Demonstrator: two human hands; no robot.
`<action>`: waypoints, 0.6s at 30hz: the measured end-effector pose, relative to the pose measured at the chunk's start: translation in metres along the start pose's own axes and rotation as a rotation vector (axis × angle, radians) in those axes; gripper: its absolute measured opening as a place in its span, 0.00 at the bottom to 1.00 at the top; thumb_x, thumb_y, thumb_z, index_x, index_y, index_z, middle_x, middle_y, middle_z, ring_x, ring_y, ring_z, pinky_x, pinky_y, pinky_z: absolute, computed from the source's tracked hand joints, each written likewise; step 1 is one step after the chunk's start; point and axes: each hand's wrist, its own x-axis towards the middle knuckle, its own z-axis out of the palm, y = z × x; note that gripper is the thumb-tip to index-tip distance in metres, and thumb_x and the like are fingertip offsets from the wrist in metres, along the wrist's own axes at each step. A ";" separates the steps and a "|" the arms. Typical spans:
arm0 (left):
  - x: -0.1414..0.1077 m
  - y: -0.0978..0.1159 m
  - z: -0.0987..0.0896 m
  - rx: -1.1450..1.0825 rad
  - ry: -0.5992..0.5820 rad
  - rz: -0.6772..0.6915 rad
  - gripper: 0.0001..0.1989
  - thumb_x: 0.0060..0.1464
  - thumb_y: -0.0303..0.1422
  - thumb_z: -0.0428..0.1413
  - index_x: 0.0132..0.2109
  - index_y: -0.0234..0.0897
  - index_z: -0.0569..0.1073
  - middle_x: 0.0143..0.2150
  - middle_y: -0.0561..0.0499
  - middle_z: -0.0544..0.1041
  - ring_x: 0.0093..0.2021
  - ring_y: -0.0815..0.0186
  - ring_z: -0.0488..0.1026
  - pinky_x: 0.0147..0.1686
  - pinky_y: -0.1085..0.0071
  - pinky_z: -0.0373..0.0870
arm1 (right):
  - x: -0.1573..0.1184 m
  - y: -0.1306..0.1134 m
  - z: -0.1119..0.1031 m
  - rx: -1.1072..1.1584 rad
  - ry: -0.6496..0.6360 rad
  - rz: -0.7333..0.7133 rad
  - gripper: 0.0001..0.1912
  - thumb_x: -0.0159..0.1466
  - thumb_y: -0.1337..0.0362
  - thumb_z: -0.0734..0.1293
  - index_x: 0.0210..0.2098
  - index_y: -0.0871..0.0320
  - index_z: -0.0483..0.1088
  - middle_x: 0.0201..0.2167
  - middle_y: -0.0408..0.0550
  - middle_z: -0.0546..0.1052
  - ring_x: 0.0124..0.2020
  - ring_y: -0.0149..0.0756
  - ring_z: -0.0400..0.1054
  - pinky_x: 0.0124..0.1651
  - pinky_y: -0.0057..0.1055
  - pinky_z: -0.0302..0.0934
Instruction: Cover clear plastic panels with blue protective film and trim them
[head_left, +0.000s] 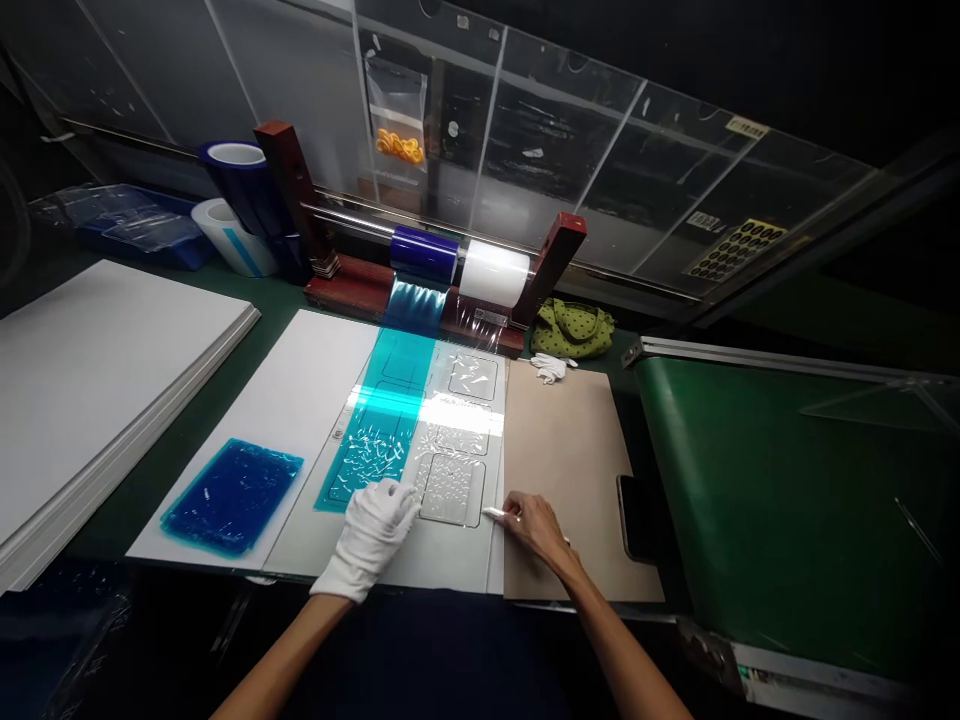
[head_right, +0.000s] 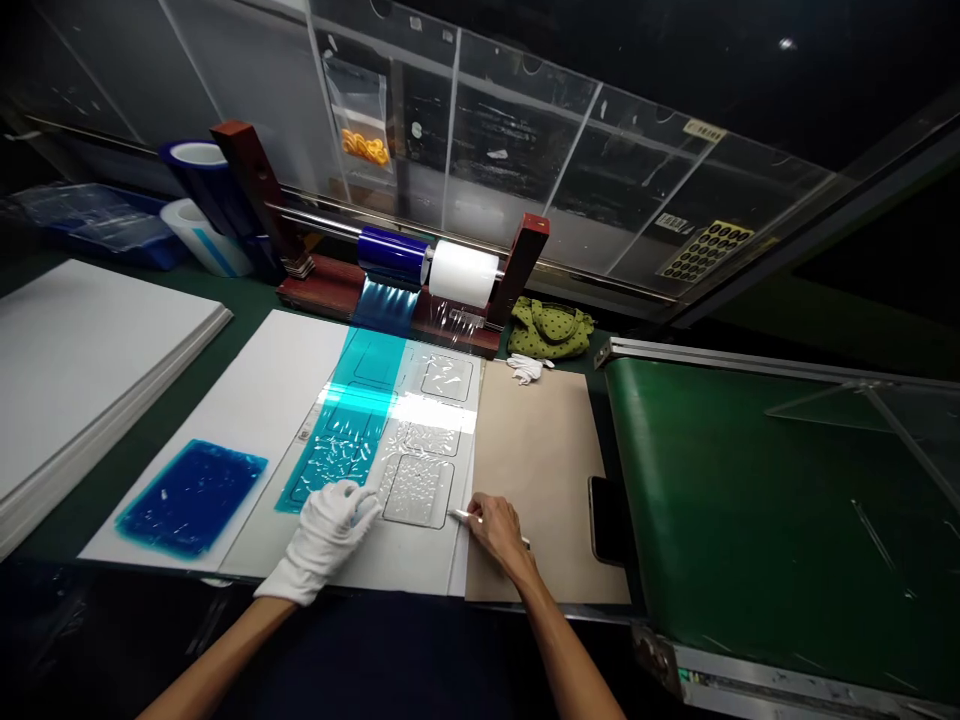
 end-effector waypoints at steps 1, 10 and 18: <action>-0.007 0.002 0.004 -0.006 -0.001 0.021 0.16 0.59 0.42 0.46 0.45 0.42 0.74 0.40 0.44 0.73 0.35 0.59 0.69 0.34 0.65 0.62 | -0.005 -0.001 0.009 0.052 -0.005 0.006 0.05 0.58 0.65 0.65 0.32 0.57 0.73 0.30 0.45 0.78 0.33 0.35 0.70 0.33 0.25 0.52; -0.008 0.019 0.032 -0.047 0.040 0.088 0.15 0.58 0.37 0.48 0.48 0.40 0.74 0.40 0.41 0.75 0.38 0.57 0.71 0.38 0.61 0.65 | -0.014 -0.008 0.051 0.570 -0.110 -0.008 0.11 0.57 0.58 0.64 0.29 0.60 0.70 0.21 0.43 0.73 0.24 0.32 0.68 0.26 0.24 0.58; 0.002 0.008 0.006 -0.123 0.077 0.087 0.15 0.60 0.31 0.46 0.43 0.44 0.78 0.38 0.43 0.77 0.37 0.61 0.72 0.36 0.62 0.69 | -0.016 -0.002 0.033 0.886 -0.135 -0.001 0.16 0.52 0.52 0.68 0.27 0.59 0.68 0.19 0.40 0.68 0.20 0.29 0.63 0.23 0.24 0.55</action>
